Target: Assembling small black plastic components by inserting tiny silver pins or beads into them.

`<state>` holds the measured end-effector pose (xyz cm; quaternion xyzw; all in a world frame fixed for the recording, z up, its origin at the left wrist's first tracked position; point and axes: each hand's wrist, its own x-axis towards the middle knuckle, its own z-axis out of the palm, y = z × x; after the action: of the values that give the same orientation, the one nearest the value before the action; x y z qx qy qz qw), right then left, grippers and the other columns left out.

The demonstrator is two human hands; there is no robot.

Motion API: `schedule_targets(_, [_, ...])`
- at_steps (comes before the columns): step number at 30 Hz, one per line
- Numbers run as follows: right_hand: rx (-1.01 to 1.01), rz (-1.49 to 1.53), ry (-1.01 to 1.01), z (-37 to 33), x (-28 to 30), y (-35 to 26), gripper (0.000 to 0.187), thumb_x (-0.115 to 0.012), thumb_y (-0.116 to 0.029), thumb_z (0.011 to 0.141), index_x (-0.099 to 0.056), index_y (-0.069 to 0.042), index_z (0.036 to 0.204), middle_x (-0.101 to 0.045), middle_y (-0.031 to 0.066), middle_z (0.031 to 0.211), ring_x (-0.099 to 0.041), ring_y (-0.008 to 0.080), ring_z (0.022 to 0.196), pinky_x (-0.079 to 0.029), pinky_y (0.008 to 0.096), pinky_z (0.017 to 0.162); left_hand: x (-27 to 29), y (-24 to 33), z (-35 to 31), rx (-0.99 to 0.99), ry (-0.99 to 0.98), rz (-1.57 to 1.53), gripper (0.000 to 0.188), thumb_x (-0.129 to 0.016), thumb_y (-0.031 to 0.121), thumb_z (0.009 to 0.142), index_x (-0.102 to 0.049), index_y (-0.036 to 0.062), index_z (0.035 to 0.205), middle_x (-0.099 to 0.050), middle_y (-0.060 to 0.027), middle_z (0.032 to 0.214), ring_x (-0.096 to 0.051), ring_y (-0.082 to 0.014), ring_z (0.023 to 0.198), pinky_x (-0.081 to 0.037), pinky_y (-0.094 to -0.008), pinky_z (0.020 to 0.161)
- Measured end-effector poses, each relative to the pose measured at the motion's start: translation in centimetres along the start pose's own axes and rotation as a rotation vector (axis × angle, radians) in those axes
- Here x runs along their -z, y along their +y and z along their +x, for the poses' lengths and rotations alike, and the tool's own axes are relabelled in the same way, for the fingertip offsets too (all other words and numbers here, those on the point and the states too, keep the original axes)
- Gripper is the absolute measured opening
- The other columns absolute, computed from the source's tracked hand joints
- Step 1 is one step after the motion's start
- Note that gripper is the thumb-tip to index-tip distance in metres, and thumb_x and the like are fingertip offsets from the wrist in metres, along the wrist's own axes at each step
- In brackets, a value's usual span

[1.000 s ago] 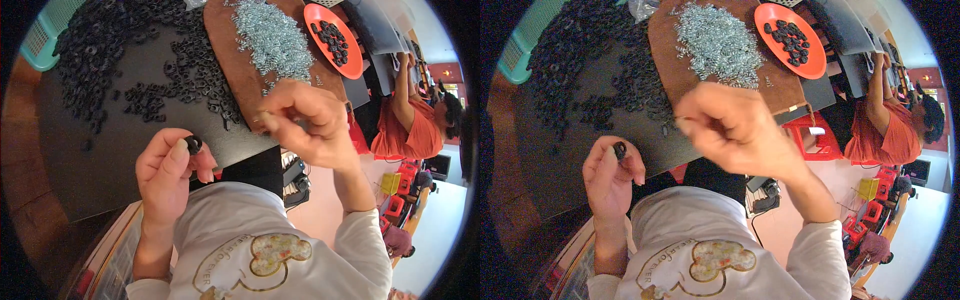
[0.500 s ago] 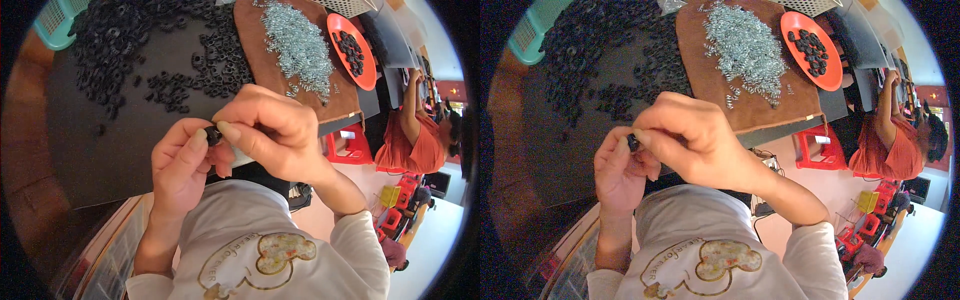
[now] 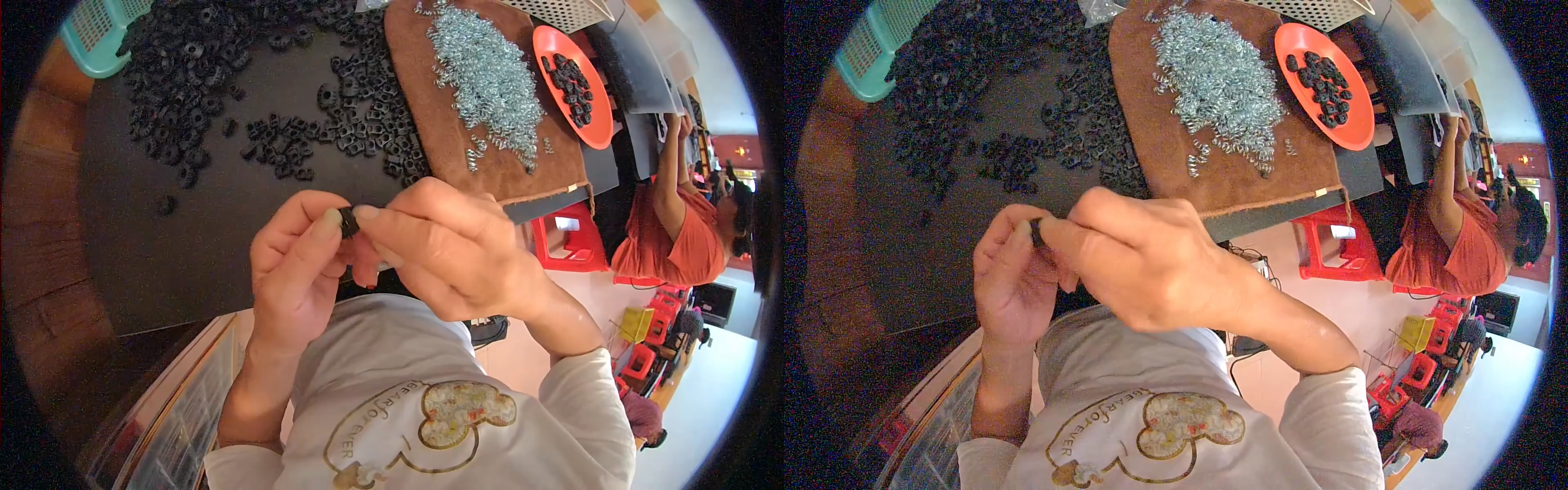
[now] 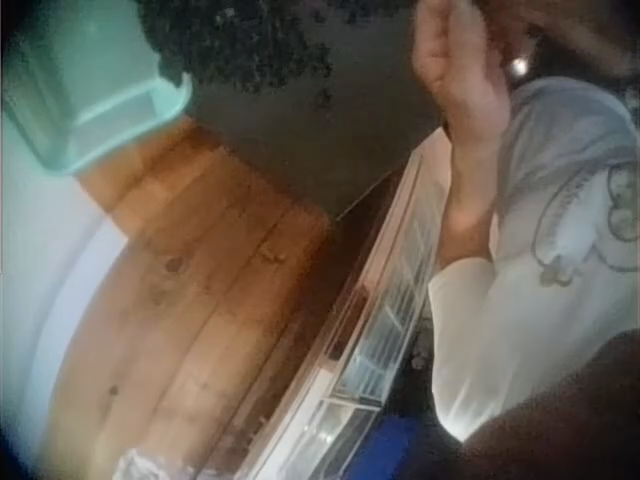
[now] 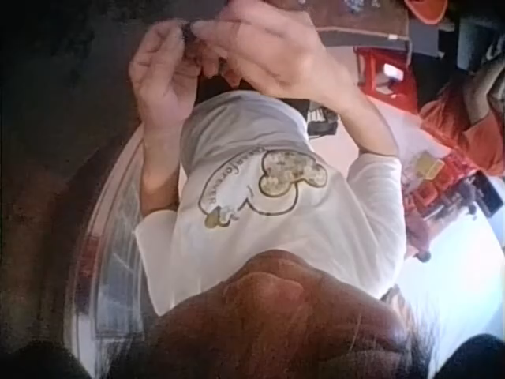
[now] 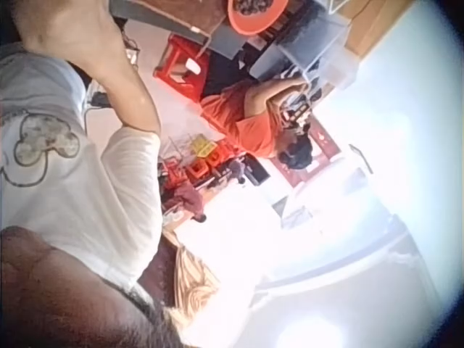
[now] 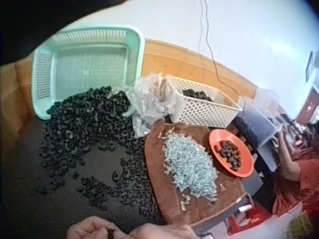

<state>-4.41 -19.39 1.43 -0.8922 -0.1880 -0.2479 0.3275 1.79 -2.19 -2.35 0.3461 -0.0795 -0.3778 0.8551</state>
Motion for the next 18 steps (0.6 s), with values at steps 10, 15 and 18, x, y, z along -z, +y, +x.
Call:
schedule_targets(10, [0.016, 1.048, -0.040, 2.1, 3.9, -5.8, 0.016, -0.062, -0.005, 0.086, -0.066, 0.008, 0.077, -0.063, 0.0145, 0.067, -0.056, 0.0181, 0.047, -0.037, 0.0263, 0.037, 0.3, 0.2, -0.4, -0.103, -0.027, -0.038, 0.020, -0.047, 0.014, 0.098, -0.057, -0.0029, 0.102, -0.064, -0.0171, 0.079, -0.057, -0.0172, 0.062, -0.048, -0.0288, 0.059])
schedule_targets(15, [-0.039, 1.314, -0.495, 4.2, 5.0, -4.3, 0.058, -0.063, -0.048, 0.089, -0.063, 0.009, 0.080, -0.054, 0.0128, 0.066, -0.056, 0.0230, 0.043, -0.038, 0.0290, 0.036, 0.7, 0.0, -0.3, -0.100, -0.055, -0.049, 0.021, -0.046, 0.014, 0.097, -0.056, -0.0035, 0.102, -0.064, -0.0188, 0.080, -0.057, -0.0179, 0.061, -0.049, -0.0297, 0.058])
schedule_targets(18, [-0.138, 1.508, -0.546, 4.2, 3.8, -5.0, 0.056, -0.067, -0.047, 0.086, -0.064, 0.009, 0.086, -0.057, 0.0160, 0.074, -0.059, 0.0247, 0.049, -0.042, 0.0305, 0.040, 0.8, 0.1, -0.2, -0.093, -0.058, -0.034, 0.021, -0.046, 0.014, 0.097, -0.056, -0.0033, 0.103, -0.064, -0.0189, 0.080, -0.057, -0.0179, 0.061, -0.049, -0.0296, 0.058])
